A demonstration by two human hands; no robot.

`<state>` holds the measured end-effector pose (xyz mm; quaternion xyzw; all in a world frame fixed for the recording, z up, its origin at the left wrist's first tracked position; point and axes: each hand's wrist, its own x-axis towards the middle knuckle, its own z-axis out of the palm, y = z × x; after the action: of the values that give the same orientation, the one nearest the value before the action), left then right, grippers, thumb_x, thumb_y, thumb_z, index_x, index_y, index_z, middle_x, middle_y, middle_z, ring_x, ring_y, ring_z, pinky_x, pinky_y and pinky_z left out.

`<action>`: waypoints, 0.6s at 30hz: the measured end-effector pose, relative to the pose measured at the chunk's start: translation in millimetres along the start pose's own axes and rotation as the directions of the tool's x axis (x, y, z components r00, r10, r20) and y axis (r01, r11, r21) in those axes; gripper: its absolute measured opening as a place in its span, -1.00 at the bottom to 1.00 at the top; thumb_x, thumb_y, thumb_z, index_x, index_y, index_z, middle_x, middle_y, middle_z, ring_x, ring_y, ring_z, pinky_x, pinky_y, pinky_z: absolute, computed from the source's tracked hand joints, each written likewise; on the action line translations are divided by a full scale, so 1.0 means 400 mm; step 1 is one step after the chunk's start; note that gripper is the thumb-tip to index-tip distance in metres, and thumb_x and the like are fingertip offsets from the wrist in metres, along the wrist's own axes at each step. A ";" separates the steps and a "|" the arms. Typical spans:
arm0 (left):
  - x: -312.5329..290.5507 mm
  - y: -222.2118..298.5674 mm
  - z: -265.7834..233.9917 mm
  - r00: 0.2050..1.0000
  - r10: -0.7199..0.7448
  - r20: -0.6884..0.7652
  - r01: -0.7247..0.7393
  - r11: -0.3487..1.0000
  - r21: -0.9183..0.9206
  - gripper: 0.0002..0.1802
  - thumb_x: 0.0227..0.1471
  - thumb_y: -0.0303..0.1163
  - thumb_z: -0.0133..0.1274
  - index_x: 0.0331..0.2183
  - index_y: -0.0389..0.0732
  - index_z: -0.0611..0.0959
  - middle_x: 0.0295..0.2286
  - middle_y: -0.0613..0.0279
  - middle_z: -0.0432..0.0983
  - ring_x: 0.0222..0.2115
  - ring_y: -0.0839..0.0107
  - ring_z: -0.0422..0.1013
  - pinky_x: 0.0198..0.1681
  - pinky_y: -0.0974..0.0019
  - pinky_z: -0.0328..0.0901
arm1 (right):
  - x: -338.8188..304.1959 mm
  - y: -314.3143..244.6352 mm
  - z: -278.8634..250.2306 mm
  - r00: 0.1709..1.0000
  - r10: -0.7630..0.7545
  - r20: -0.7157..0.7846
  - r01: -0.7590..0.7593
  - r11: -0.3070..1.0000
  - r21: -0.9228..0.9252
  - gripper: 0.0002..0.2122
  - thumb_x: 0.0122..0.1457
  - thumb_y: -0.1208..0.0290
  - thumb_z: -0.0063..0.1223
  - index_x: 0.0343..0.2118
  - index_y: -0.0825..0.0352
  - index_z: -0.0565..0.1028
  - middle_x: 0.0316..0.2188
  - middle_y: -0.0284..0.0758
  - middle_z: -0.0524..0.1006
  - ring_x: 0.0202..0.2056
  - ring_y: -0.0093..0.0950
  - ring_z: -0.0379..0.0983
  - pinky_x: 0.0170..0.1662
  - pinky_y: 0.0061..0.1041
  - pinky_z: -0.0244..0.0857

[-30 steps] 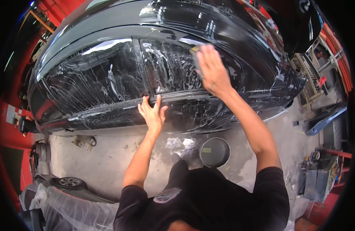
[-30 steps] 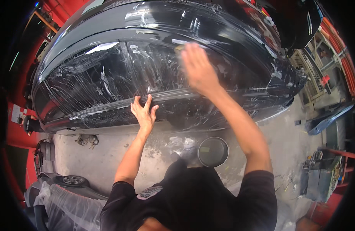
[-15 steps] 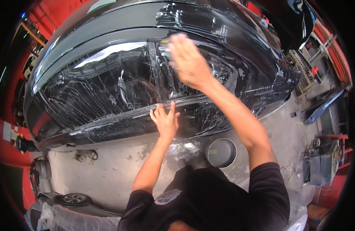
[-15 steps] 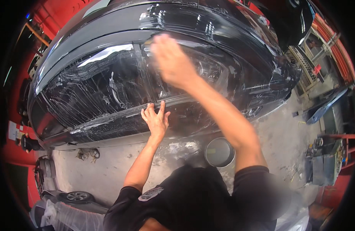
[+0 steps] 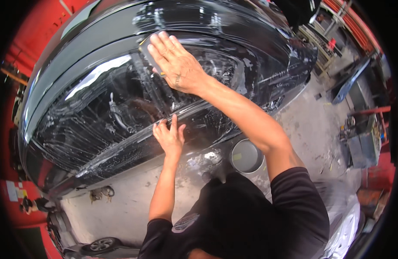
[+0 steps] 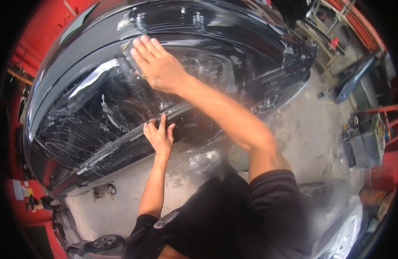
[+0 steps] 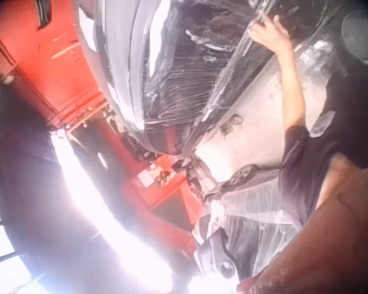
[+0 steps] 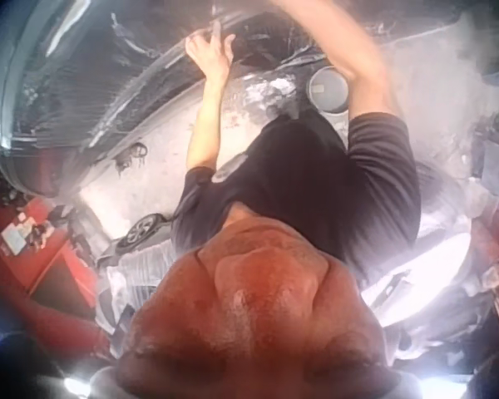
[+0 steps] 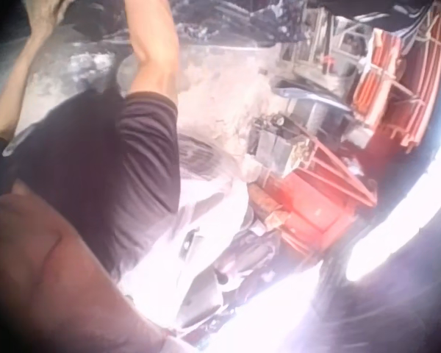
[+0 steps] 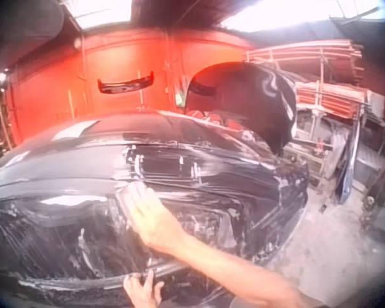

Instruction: The person applies a clear protective film to the rear window of a black car. They use a squeegee to smooth the film and remove bubbles, frequently dipping the tool into a bucket of soapy water. The person also uses a purple cloth to wipe the surface and a yellow knife to trim the film edges.

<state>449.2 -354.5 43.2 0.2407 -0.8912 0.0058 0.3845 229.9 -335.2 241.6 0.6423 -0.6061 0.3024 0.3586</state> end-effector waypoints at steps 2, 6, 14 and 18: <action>-0.003 -0.010 -0.003 1.000 0.015 0.001 -0.015 1.000 0.025 -0.37 0.04 -0.10 0.40 0.15 0.02 0.67 -0.07 -0.11 0.46 -0.01 -0.11 0.38 0.25 -0.30 0.22 | -0.070 0.075 -0.055 0.996 0.016 0.088 -0.007 0.995 -0.104 -0.40 0.30 0.28 0.18 0.33 0.48 0.34 0.40 0.06 0.30 0.45 -0.02 0.17 0.47 0.00 0.06; 0.001 0.014 0.013 1.000 0.010 0.007 -0.011 0.999 0.042 -0.39 0.07 -0.12 0.38 0.16 0.02 0.66 -0.05 -0.17 0.46 -0.01 -0.16 0.37 0.24 -0.30 0.22 | -0.461 0.249 -0.143 0.920 0.392 0.001 -0.385 0.903 -0.193 -0.35 0.31 0.45 0.17 0.43 0.45 0.22 0.46 0.11 0.19 0.50 0.06 0.04 0.50 0.08 -0.05; 0.005 0.012 -0.005 0.993 0.015 0.120 -0.031 0.990 0.134 -0.29 -0.02 -0.17 0.46 0.19 0.12 0.63 -0.07 -0.15 0.47 -0.08 -0.13 0.39 -0.01 -0.17 0.30 | -0.283 0.145 -0.072 0.948 0.314 -0.043 -0.313 0.949 0.040 -0.36 0.34 0.30 0.16 0.36 0.58 0.26 0.44 0.17 0.20 0.47 0.12 0.08 0.48 0.08 -0.01; 0.022 0.038 0.004 0.996 0.004 0.087 -0.019 0.986 0.167 -0.31 -0.09 -0.22 0.50 0.14 0.13 0.69 -0.08 -0.04 0.44 -0.08 -0.06 0.38 0.01 -0.10 0.31 | -0.562 0.225 -0.158 0.803 0.590 -0.082 -0.595 0.802 -0.050 -0.37 0.33 0.41 0.13 0.40 0.54 0.23 0.44 0.20 0.18 0.47 0.14 0.06 0.49 0.08 -0.05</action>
<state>436.2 -345.2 50.8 0.2671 -0.9046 0.0726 0.3241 124.8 -157.3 100.7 0.3976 -0.7755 0.3968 0.2884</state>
